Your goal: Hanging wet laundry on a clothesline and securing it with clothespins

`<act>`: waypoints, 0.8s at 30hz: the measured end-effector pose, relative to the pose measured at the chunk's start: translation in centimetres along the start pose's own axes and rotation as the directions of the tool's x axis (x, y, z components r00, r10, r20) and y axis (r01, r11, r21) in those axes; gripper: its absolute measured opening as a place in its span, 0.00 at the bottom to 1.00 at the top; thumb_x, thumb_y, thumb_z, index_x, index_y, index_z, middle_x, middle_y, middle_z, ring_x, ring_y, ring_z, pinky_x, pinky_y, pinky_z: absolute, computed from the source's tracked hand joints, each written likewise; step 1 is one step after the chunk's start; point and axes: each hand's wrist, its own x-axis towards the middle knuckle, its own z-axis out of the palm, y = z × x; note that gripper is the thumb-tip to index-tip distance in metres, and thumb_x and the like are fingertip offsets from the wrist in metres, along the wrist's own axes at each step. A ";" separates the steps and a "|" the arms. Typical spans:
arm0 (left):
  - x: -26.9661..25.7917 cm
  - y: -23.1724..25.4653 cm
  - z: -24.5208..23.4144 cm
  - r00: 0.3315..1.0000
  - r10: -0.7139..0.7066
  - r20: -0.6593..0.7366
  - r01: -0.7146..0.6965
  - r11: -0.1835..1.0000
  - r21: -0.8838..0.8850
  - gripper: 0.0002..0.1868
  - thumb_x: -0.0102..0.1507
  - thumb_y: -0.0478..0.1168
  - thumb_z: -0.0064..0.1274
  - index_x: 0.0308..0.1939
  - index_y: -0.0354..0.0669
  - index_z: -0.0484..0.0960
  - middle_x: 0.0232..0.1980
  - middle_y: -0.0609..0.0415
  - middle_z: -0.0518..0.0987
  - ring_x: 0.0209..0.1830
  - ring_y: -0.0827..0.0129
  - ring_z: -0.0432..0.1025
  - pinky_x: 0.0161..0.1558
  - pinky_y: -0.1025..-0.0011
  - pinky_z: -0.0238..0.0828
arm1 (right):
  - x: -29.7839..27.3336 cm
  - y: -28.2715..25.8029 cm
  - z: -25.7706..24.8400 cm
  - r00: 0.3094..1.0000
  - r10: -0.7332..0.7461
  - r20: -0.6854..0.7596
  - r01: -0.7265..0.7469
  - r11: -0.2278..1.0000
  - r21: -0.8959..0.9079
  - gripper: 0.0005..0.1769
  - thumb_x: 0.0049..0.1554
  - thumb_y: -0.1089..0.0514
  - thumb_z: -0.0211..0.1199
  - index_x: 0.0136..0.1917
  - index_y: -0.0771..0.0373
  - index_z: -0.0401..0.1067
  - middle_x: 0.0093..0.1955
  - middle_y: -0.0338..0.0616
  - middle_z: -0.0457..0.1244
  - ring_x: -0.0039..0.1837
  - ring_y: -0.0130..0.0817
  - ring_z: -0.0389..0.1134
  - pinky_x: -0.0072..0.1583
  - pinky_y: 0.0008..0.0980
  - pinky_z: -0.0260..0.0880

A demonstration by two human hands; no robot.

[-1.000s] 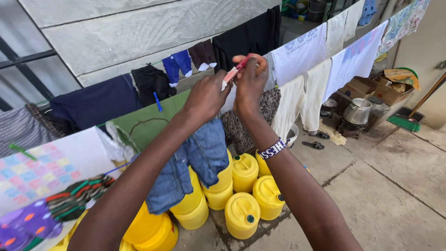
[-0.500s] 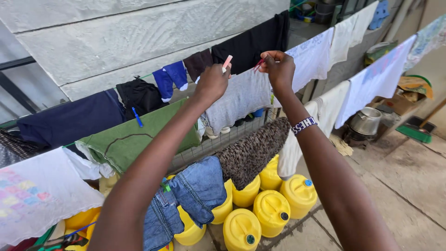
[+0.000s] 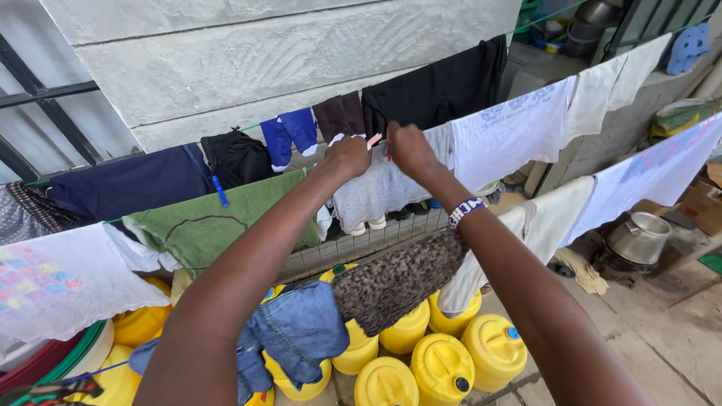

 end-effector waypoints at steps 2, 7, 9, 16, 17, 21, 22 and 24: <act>-1.0 1.2 -0.2 0.995 -0.062 0.076 0.058 0.997 0.060 0.22 0.62 0.43 0.35 0.50 0.29 0.75 0.50 0.34 0.74 0.52 0.41 0.69 0.47 0.47 0.68 | -0.5 -0.4 -1.1 1.000 0.021 -0.010 -0.021 1.000 0.021 0.07 0.54 0.58 0.54 0.44 0.62 0.63 0.34 0.57 0.63 0.39 0.61 0.68 0.40 0.51 0.71; -0.9 2.4 0.2 0.989 -0.139 0.045 0.141 0.990 -0.025 0.22 0.62 0.44 0.37 0.51 0.32 0.75 0.49 0.35 0.75 0.51 0.42 0.70 0.46 0.50 0.70 | -1.1 -1.3 -7.1 0.989 -0.040 -0.146 0.068 0.980 0.189 0.02 0.56 0.63 0.52 0.40 0.63 0.62 0.29 0.53 0.61 0.34 0.57 0.67 0.35 0.42 0.70; -1.3 2.8 0.5 0.984 -0.175 0.023 0.176 0.979 -0.100 0.22 0.62 0.46 0.37 0.52 0.34 0.75 0.48 0.35 0.75 0.51 0.42 0.70 0.46 0.51 0.70 | -0.6 0.4 -5.1 0.990 -0.060 -0.126 0.085 0.976 0.201 0.03 0.56 0.62 0.54 0.40 0.63 0.64 0.29 0.49 0.61 0.33 0.52 0.68 0.35 0.39 0.70; -5.2 5.9 0.1 0.975 -0.216 -0.047 0.211 0.972 -0.099 0.19 0.60 0.47 0.45 0.48 0.38 0.79 0.48 0.36 0.76 0.52 0.43 0.70 0.50 0.52 0.69 | -1.3 2.5 -0.5 0.995 -0.019 0.098 -0.011 0.957 0.291 0.05 0.51 0.60 0.57 0.36 0.63 0.71 0.30 0.55 0.64 0.37 0.56 0.69 0.38 0.45 0.70; -5.4 6.0 0.4 0.973 -0.222 -0.058 0.221 0.975 -0.026 0.19 0.60 0.47 0.47 0.48 0.38 0.79 0.47 0.37 0.77 0.51 0.44 0.71 0.50 0.52 0.69 | -1.5 2.6 0.1 0.993 -0.024 0.119 -0.015 0.949 0.315 0.07 0.52 0.61 0.55 0.35 0.64 0.71 0.28 0.57 0.64 0.36 0.57 0.68 0.37 0.46 0.69; -4.0 4.8 4.5 0.963 -0.165 -0.214 0.193 0.974 0.121 0.15 0.57 0.46 0.45 0.39 0.41 0.82 0.38 0.42 0.79 0.43 0.49 0.75 0.43 0.55 0.73 | -4.2 1.6 -1.2 0.982 0.000 0.191 -0.080 0.909 0.409 0.07 0.51 0.60 0.54 0.33 0.59 0.70 0.24 0.45 0.64 0.33 0.45 0.69 0.41 0.42 0.72; -4.1 4.9 5.0 0.955 -0.159 -0.251 0.187 0.978 0.090 0.15 0.56 0.44 0.45 0.37 0.40 0.82 0.36 0.42 0.79 0.41 0.48 0.75 0.41 0.54 0.74 | -4.8 1.5 -1.8 0.986 -0.006 0.169 -0.049 0.946 0.320 0.09 0.54 0.59 0.51 0.36 0.61 0.70 0.28 0.51 0.64 0.36 0.50 0.69 0.40 0.46 0.71; -4.8 5.2 5.2 0.944 -0.165 -0.288 0.189 0.980 0.059 0.14 0.56 0.43 0.44 0.35 0.40 0.82 0.35 0.41 0.79 0.39 0.47 0.75 0.40 0.54 0.74 | -6.2 0.6 -2.9 0.988 -0.024 0.151 -0.012 0.973 0.232 0.12 0.57 0.57 0.47 0.40 0.64 0.70 0.31 0.57 0.64 0.38 0.55 0.69 0.39 0.50 0.70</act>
